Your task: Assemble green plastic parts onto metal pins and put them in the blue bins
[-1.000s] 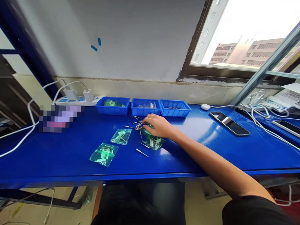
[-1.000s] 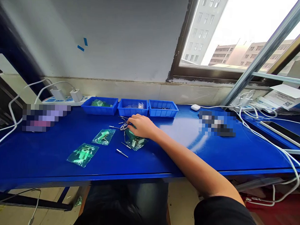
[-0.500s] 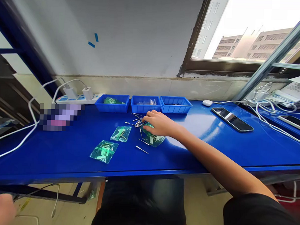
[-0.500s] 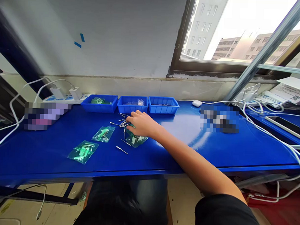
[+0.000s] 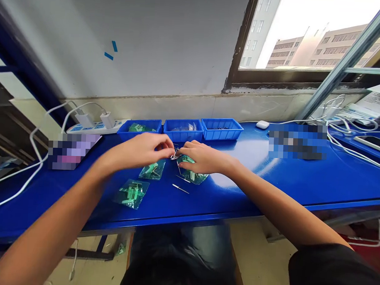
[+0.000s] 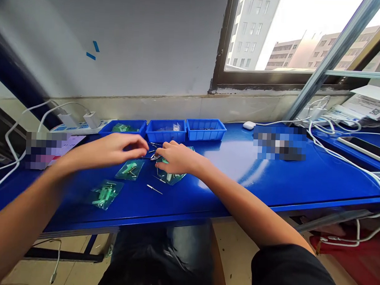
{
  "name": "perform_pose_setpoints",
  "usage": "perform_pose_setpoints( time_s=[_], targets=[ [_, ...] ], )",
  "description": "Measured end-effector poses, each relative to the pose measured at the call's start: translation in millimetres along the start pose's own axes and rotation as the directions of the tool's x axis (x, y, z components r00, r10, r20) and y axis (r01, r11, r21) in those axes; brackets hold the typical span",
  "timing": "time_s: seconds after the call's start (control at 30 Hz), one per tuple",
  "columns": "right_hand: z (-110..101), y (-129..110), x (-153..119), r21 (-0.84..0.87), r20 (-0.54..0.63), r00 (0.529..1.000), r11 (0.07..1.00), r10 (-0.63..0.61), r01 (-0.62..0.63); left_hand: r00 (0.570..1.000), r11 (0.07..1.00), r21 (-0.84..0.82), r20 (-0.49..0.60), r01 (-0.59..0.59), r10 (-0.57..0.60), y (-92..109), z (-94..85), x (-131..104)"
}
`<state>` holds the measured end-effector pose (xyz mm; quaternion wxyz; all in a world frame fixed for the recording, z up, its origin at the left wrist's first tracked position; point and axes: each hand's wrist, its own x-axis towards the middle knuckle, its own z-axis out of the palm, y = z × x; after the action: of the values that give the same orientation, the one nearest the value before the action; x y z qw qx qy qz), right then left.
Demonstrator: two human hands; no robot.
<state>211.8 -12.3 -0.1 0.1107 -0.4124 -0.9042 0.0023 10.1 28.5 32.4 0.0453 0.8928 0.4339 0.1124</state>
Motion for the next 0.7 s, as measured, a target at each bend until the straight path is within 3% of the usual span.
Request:
perform_pose_setpoints(
  time_s=[0.13,0.3,0.5,0.6,0.7],
  targets=[
    [11,-3,5,0.027,0.023,0.999,0.999,-0.035,0.034,0.979,0.988,0.097,0.155,0.118,-0.132,-6,17.3,20],
    [20,-3,9,0.004,-0.031,0.999,1.0,-0.027,0.027,0.977,0.967,0.151,0.031,0.205,-0.212,-18,39.7,18],
    [27,3,12,0.023,-0.177,0.983,0.999,0.044,-0.041,0.979,0.974,0.107,0.005,0.2,-0.202,-24,30.9,4],
    [27,8,13,0.058,-0.311,0.947,0.996,0.079,-0.064,0.99,0.99,0.002,-0.026,0.141,-0.141,-13,24.9,1],
    [27,11,12,0.059,-0.367,0.929,0.998,0.057,-0.038,0.99,0.988,-0.122,-0.094,0.093,-0.105,4,24.0,0]
  ],
)
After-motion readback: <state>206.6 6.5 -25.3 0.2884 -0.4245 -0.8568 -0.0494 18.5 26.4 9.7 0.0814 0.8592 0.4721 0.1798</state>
